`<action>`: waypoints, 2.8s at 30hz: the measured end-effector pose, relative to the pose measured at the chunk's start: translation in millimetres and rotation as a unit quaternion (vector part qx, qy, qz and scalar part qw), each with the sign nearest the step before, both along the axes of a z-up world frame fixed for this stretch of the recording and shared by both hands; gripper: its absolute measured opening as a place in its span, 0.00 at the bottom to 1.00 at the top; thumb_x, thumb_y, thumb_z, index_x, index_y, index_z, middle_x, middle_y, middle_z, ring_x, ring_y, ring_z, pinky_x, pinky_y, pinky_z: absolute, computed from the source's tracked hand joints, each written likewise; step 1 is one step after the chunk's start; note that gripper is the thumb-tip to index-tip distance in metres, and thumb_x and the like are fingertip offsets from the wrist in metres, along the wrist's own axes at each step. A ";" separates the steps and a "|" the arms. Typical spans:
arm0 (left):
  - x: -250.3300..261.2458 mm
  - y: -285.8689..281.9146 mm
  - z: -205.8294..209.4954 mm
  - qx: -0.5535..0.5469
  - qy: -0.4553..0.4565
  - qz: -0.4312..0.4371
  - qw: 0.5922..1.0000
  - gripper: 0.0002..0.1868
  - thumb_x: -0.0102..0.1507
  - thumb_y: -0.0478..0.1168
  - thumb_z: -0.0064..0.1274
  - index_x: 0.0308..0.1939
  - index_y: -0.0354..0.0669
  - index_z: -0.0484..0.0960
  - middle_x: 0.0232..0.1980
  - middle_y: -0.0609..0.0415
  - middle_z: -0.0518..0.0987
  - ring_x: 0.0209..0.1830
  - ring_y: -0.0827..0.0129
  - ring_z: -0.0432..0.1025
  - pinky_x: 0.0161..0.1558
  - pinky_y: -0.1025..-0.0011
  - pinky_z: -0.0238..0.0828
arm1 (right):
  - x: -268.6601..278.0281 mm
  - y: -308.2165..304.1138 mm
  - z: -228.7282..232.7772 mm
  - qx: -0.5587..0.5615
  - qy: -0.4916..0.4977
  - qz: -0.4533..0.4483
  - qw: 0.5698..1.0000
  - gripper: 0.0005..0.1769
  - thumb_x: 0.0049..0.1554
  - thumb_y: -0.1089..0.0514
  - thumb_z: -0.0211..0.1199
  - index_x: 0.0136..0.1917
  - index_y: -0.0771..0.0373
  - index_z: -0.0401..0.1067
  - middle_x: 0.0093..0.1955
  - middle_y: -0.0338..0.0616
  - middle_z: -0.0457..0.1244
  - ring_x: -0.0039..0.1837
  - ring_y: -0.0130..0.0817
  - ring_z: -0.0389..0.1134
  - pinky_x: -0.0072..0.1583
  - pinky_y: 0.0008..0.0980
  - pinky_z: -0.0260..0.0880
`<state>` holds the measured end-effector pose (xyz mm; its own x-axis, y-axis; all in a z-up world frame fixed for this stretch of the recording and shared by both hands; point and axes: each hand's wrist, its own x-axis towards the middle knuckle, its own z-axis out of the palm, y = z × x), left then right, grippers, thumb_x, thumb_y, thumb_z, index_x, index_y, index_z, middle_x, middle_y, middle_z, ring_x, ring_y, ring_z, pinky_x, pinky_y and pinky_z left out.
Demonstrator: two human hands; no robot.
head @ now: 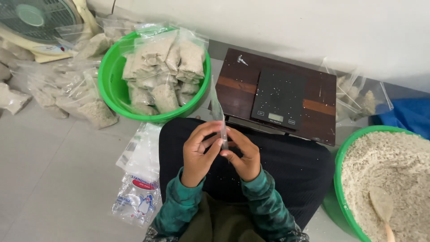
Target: Scooping grains into plastic bags, weighing them on a digital scale, and sealing the bags.
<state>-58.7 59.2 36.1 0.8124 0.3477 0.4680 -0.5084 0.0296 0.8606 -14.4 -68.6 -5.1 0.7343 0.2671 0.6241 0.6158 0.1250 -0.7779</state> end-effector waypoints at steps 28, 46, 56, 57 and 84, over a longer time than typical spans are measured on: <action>-4.2 -4.1 -28.9 0.006 0.048 0.019 0.999 0.03 0.58 0.29 0.58 0.34 0.31 0.80 0.50 0.40 0.80 0.49 0.57 0.78 0.43 0.67 0.79 | -2.7 7.4 -18.2 -0.103 -0.051 -0.185 0.976 0.14 0.53 0.68 0.65 0.53 0.71 0.77 0.48 0.58 0.70 0.47 0.51 0.73 0.43 0.40 0.77; 16.9 2.6 -43.3 0.551 -0.101 0.118 0.820 0.77 0.39 0.64 0.72 0.76 0.36 0.38 0.77 0.28 0.45 0.75 0.31 0.44 0.63 0.17 0.32 | 9.3 -34.9 11.5 -0.213 -0.014 -0.087 0.973 0.10 0.50 0.67 0.64 0.46 0.63 0.80 0.41 0.52 0.71 0.47 0.57 0.72 0.47 0.45 0.75; 39.0 15.2 -63.5 0.517 -0.125 0.221 0.818 0.46 0.50 0.53 0.62 0.69 0.41 0.64 0.60 0.47 0.67 0.60 0.50 0.64 0.60 0.13 0.38 | 13.4 -61.4 49.2 -0.168 -0.053 -0.181 0.968 0.07 0.53 0.71 0.58 0.44 0.70 0.76 0.37 0.59 0.68 0.39 0.56 0.70 0.37 0.43 0.71; 39.2 16.3 -61.4 0.516 -0.100 0.202 0.827 0.53 0.44 0.51 0.68 0.71 0.42 0.62 0.63 0.45 0.65 0.63 0.48 0.60 0.60 0.14 0.33 | 13.5 -65.7 52.1 -0.160 -0.036 -0.215 0.963 0.10 0.55 0.71 0.57 0.49 0.73 0.76 0.29 0.57 0.67 0.28 0.48 0.69 0.30 0.36 0.70; 44.5 -32.4 -41.1 0.463 -0.025 0.110 0.879 0.52 0.48 0.51 0.68 0.71 0.37 0.61 0.63 0.44 0.67 0.64 0.50 0.58 0.68 0.25 0.31 | 6.9 -76.0 22.5 -0.201 -0.149 -0.196 0.948 0.05 0.51 0.66 0.68 0.43 0.60 0.77 0.41 0.40 0.67 0.48 0.47 0.70 0.51 0.43 0.71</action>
<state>-14.3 26.8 -5.0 0.7437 -0.0538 0.6664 -0.4512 -0.7759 0.4409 -7.5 -144.6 17.4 0.6338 0.2692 0.7251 0.7531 -0.4286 -0.4992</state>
